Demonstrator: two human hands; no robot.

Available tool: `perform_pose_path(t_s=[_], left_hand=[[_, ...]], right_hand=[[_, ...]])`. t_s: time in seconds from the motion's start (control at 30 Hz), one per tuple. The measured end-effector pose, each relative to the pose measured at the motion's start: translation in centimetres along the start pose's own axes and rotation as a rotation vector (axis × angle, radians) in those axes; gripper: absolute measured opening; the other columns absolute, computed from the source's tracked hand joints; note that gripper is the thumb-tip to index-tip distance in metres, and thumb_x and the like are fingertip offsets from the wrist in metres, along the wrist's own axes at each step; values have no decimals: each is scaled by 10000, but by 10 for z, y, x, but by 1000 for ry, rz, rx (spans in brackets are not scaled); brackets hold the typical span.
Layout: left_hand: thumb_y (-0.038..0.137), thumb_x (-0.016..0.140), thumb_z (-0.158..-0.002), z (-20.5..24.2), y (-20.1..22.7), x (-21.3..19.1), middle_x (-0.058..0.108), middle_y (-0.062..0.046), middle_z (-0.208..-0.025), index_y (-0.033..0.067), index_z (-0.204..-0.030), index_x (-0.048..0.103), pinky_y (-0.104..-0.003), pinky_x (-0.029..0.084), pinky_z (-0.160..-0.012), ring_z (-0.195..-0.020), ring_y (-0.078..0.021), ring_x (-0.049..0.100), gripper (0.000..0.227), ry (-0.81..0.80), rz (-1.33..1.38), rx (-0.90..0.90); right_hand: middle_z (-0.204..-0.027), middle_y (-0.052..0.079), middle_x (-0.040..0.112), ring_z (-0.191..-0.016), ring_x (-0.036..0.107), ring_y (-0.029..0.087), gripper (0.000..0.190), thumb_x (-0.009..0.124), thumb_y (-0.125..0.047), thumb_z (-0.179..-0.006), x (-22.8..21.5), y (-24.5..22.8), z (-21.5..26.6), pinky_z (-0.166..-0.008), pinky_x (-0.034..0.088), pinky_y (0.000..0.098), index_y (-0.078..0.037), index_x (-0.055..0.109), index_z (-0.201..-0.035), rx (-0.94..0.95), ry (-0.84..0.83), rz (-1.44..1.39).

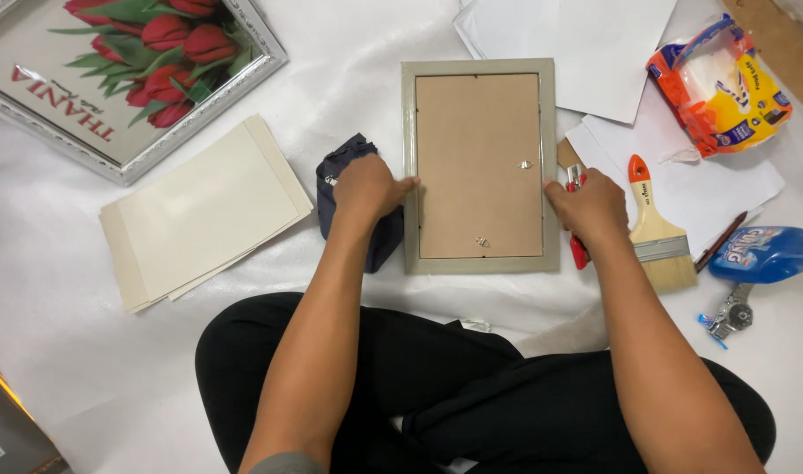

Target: The person picks up a picture frame, opens its back by releasing the metal clips with pliers, and removes the backing board and contents. They then brush the glass surface of the empty frame with a wide paintbrush, repeatedly sweeping the glass and frame edges.

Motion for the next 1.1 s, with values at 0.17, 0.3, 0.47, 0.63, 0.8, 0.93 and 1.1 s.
perform_pose_path(t_s=[0.17,0.3,0.47,0.63,0.8,0.93,1.1], left_hand=[[497,821,-754,17,22,-9,735,-247,-1122,-50,-1103,740,-538,559,-907,-1114,-427,691,654,-250,-157,30],[527,781,-649,-16,-1,38,706,-46,-571,141,-572,752,-433,589,-773,-754,-312,761,395,-344,-280,6],[500,742,-710,-17,3,37,671,-63,-507,109,-568,738,-434,583,-709,-648,-310,745,415,-370,-269,24],[449,712,-725,13,24,15,774,-183,-1049,-5,-1066,764,-512,583,-888,-1061,-393,719,570,-345,-245,46],[371,685,-744,17,26,10,745,-188,-1152,1,-1176,740,-519,567,-940,-1138,-396,684,572,-348,-270,69],[401,684,-740,13,19,18,744,-189,-1148,-3,-1158,740,-528,572,-929,-1130,-395,688,585,-333,-255,81],[372,668,-722,13,20,21,746,-174,-1157,5,-1161,739,-520,560,-951,-1145,-388,685,577,-368,-255,62]], right_hand=[[-667,134,661,-527,708,257,639,722,-380,-778,-6,-13,12,-599,572,397,107,669,-1187,19,-182,18],[-575,120,638,-502,697,258,578,748,-312,-748,-17,-23,21,-620,535,376,127,721,-1124,64,-358,123],[-557,89,662,-494,703,232,509,726,-333,-770,-9,-17,10,-624,529,361,82,747,-1064,54,-344,160],[-540,116,664,-550,728,280,594,690,-390,-763,5,-8,0,-633,538,393,96,738,-1102,0,-333,191],[-567,144,698,-636,758,331,617,648,-365,-762,-8,-27,13,-677,559,413,115,736,-1138,-18,-322,300],[-553,135,690,-645,756,334,616,652,-401,-741,-15,-28,18,-680,553,423,97,756,-1089,-7,-345,303],[-547,124,704,-711,765,343,513,689,-382,-697,-21,-31,24,-712,545,414,53,797,-947,51,-401,321]])
Point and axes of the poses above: each hand's wrist, its own z-axis away from the middle knuckle, its own x-axis out of the palm, y = z × x, the point moved 1 cm from there along -z, towards the middle knuckle
